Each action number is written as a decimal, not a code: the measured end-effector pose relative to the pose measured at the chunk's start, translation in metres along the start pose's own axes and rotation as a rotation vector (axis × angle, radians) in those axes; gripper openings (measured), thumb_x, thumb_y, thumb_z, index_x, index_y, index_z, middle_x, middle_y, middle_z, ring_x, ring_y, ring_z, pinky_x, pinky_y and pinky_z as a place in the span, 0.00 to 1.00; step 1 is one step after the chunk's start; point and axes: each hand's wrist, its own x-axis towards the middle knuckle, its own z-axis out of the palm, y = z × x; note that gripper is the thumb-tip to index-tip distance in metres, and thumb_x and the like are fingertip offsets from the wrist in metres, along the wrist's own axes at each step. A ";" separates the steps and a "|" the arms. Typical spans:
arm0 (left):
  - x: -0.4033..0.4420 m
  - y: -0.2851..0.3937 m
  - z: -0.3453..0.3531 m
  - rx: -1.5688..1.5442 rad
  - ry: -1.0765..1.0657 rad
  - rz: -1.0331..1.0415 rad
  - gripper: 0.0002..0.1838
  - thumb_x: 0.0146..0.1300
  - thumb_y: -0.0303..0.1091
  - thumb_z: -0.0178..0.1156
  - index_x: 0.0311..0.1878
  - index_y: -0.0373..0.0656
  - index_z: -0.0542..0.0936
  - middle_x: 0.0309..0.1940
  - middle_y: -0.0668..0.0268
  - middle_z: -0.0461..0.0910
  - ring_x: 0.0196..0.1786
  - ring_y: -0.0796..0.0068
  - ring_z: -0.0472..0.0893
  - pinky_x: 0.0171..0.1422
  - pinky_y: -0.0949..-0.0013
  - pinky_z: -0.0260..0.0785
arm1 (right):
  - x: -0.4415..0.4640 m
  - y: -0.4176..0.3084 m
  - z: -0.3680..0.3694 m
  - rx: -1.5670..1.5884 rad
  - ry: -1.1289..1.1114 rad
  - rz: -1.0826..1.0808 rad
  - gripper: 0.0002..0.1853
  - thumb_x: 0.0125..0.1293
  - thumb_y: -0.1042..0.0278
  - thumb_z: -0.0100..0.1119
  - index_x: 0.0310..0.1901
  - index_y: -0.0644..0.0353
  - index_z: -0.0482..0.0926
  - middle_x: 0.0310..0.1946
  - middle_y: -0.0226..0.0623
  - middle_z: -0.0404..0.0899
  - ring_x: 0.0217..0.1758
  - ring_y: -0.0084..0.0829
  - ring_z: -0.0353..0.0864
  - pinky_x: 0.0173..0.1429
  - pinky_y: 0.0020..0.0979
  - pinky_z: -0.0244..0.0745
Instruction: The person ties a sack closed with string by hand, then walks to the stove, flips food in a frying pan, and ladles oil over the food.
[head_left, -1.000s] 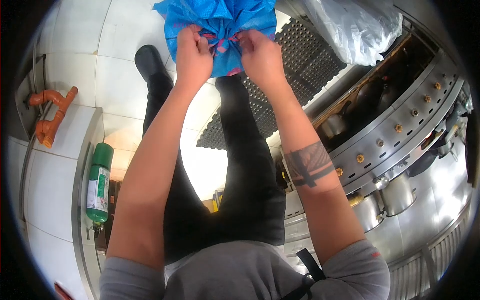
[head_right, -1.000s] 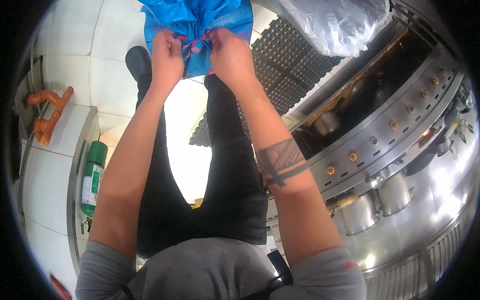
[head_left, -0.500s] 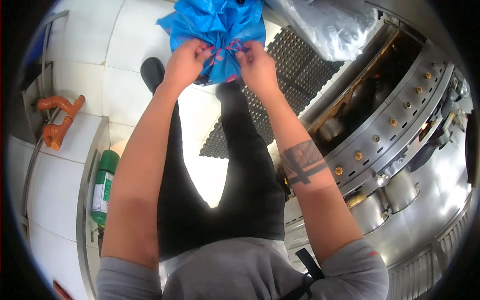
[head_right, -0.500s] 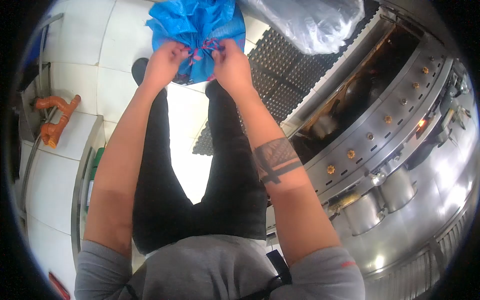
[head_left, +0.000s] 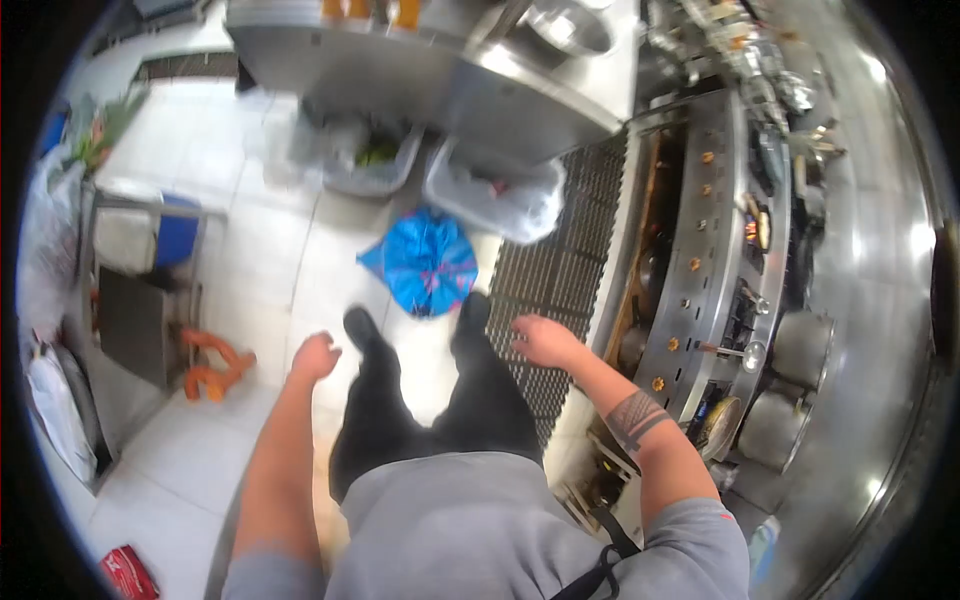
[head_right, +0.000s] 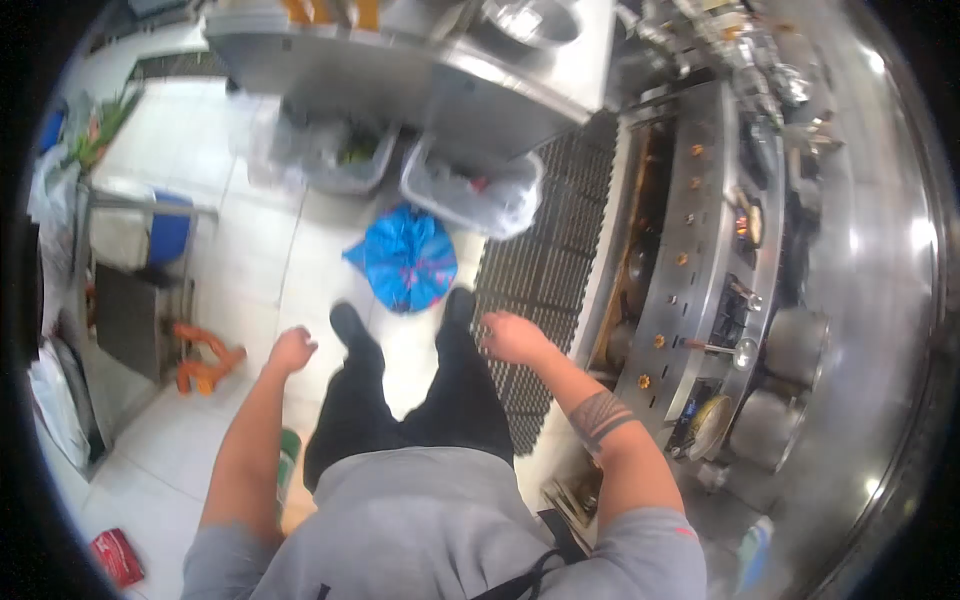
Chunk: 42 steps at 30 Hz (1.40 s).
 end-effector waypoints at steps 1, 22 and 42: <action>-0.013 -0.001 -0.015 -0.013 0.042 0.014 0.21 0.59 0.43 0.65 0.49 0.38 0.81 0.49 0.47 0.82 0.56 0.48 0.80 0.62 0.53 0.72 | -0.010 -0.010 -0.020 0.039 -0.034 0.049 0.21 0.62 0.60 0.62 0.54 0.60 0.78 0.52 0.52 0.80 0.58 0.52 0.78 0.62 0.46 0.74; -0.178 0.064 0.083 -0.112 0.100 -0.075 0.12 0.58 0.37 0.62 0.39 0.39 0.85 0.35 0.53 0.86 0.38 0.56 0.86 0.47 0.58 0.77 | -0.216 -0.008 -0.173 -0.011 0.410 -0.477 0.15 0.65 0.57 0.59 0.47 0.58 0.79 0.44 0.44 0.81 0.52 0.49 0.81 0.52 0.49 0.77; 0.007 0.487 -0.011 -0.055 0.584 0.397 0.16 0.67 0.43 0.60 0.40 0.36 0.82 0.35 0.48 0.83 0.41 0.47 0.83 0.47 0.53 0.74 | -0.275 0.267 -0.118 0.432 0.398 0.085 0.16 0.64 0.58 0.61 0.42 0.64 0.81 0.39 0.50 0.83 0.46 0.50 0.82 0.51 0.45 0.77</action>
